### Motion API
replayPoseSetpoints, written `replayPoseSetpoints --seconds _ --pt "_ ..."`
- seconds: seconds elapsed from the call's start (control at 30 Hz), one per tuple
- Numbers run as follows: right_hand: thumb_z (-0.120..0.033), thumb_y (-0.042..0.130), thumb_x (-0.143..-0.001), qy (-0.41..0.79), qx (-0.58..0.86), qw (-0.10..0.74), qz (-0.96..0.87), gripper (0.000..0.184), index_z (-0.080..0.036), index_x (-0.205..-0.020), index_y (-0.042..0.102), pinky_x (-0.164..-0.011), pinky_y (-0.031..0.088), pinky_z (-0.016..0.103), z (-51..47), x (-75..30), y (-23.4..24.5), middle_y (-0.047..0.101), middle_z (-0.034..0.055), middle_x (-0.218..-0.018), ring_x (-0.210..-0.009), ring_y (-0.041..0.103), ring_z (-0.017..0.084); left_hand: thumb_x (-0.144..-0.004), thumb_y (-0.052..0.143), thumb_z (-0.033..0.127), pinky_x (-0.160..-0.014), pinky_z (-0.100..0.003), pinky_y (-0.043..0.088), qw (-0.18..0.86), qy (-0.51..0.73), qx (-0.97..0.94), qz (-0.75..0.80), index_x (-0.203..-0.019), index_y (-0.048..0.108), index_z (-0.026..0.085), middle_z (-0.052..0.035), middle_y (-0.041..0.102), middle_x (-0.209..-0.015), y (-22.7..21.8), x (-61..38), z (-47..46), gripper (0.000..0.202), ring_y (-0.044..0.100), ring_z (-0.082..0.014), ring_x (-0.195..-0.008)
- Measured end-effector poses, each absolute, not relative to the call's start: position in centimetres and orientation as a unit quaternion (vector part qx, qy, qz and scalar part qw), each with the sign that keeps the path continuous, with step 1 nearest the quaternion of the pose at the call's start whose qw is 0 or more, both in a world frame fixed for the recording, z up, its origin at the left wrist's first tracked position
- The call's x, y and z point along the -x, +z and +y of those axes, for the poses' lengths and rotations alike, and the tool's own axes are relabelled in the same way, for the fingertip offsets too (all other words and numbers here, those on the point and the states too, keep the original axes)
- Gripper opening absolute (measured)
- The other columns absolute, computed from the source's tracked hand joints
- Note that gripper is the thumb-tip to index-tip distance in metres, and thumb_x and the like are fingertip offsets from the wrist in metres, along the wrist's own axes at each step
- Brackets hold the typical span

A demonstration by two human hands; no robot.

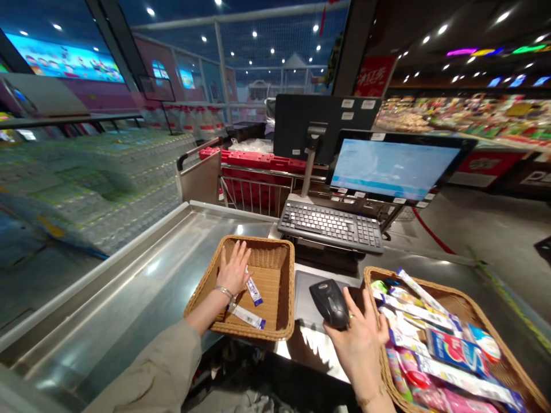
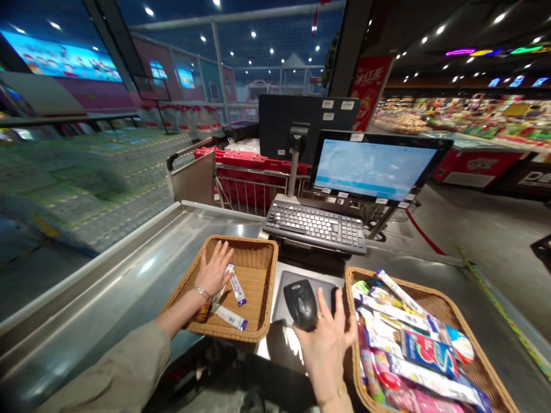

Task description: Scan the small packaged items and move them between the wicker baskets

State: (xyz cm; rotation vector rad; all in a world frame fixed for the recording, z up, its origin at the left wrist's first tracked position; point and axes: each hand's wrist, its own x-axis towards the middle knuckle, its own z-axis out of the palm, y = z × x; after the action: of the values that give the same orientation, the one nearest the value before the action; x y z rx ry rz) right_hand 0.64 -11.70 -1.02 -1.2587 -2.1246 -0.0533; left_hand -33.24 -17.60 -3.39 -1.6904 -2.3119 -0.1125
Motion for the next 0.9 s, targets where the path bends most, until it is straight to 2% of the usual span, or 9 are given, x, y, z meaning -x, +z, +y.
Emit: replayPoseSetpoints --seconds 0.17,0.27,0.4,0.57,0.67,0.77,0.9 --pt "-0.042 0.055 -0.08 -0.04 0.461 0.348 -0.815 0.025 -0.025 -0.085 0.072 -0.106 0.026 0.058 -11.9 0.6 -1.4 0.072 0.0053 -0.118 -0.136 0.042 0.035 -0.091 0.053 0.038 -0.122 -0.06 -0.01 0.14 -0.006 0.587 -0.797 -0.148 0.044 0.014 -0.0151 0.023 -0.163 -4.2 36.0 -18.3 0.063 0.016 -0.0323 -0.153" --pt "-0.044 0.053 -0.082 -0.045 0.455 0.354 -0.816 0.027 -0.025 -0.077 0.071 -0.105 0.026 0.057 -11.9 1.1 -1.5 0.073 0.0057 -0.116 -0.135 0.044 0.036 -0.09 0.054 0.036 -0.122 -0.059 -0.009 0.128 0.014 0.593 -0.795 -0.147 0.045 0.013 -0.0156 0.024 -0.163 -4.7 37.2 -18.3 0.062 0.017 -0.0322 -0.153" --pt "-0.047 0.053 -0.083 -0.027 0.452 0.339 -0.825 0.029 -0.025 -0.075 0.07 -0.106 0.024 0.057 -11.9 1.2 -2.0 0.072 0.0065 -0.119 -0.137 0.042 0.036 -0.09 0.053 0.033 -0.123 -0.06 -0.005 0.111 0.045 0.604 -0.788 -0.146 0.046 0.013 -0.0159 0.025 -0.163 -5.8 38.3 -18.2 0.06 0.016 -0.032 -0.153" --pt "-0.049 0.053 -0.084 -0.01 0.443 0.318 -0.838 0.032 -0.024 -0.075 0.07 -0.108 0.022 0.058 -11.8 0.9 -2.6 0.07 0.0086 -0.123 -0.141 0.037 0.037 -0.088 0.057 0.033 -0.122 -0.062 -0.004 0.089 0.075 0.641 -0.759 -0.141 0.053 0.018 -0.0144 0.029 -0.162 -7.9 39.2 -18.4 0.055 0.016 -0.0322 -0.153" --pt "-0.049 0.051 -0.085 -0.011 0.439 0.313 -0.842 0.033 -0.023 -0.076 0.07 -0.109 0.021 0.058 -11.7 0.8 -2.6 0.07 0.0094 -0.123 -0.141 0.036 0.037 -0.086 0.059 0.031 -0.121 -0.063 -0.005 0.063 0.085 0.663 -0.741 -0.132 0.061 0.023 -0.011 0.037 -0.159 -9.4 39.7 -18.8 0.047 0.02 -0.0308 -0.152" --pt "-0.051 0.049 -0.086 -0.014 0.44 0.314 -0.841 0.036 -0.023 -0.077 0.07 -0.109 0.02 0.058 -11.7 0.7 -2.6 0.07 0.0099 -0.123 -0.14 0.036 0.037 -0.089 0.053 0.026 -0.12 -0.065 -0.005 0.037 0.089 0.68 -0.727 -0.12 0.068 0.026 -0.0075 0.043 -0.156 -10.7 40.3 -19.0 0.035 0.023 -0.0294 -0.151" --pt "-0.053 0.046 -0.087 -0.002 0.448 0.296 -0.843 0.04 -0.023 -0.083 0.072 -0.11 0.02 0.058 -11.7 0.6 -2.5 0.069 0.0092 -0.125 -0.142 0.035 0.037 -0.089 0.05 0.021 -0.118 -0.068 -0.008 0.003 0.088 0.688 -0.72 -0.104 0.074 0.03 -0.0025 0.05 -0.152 -11.9 41.3 -19.0 0.03 0.024 -0.0286 -0.151"
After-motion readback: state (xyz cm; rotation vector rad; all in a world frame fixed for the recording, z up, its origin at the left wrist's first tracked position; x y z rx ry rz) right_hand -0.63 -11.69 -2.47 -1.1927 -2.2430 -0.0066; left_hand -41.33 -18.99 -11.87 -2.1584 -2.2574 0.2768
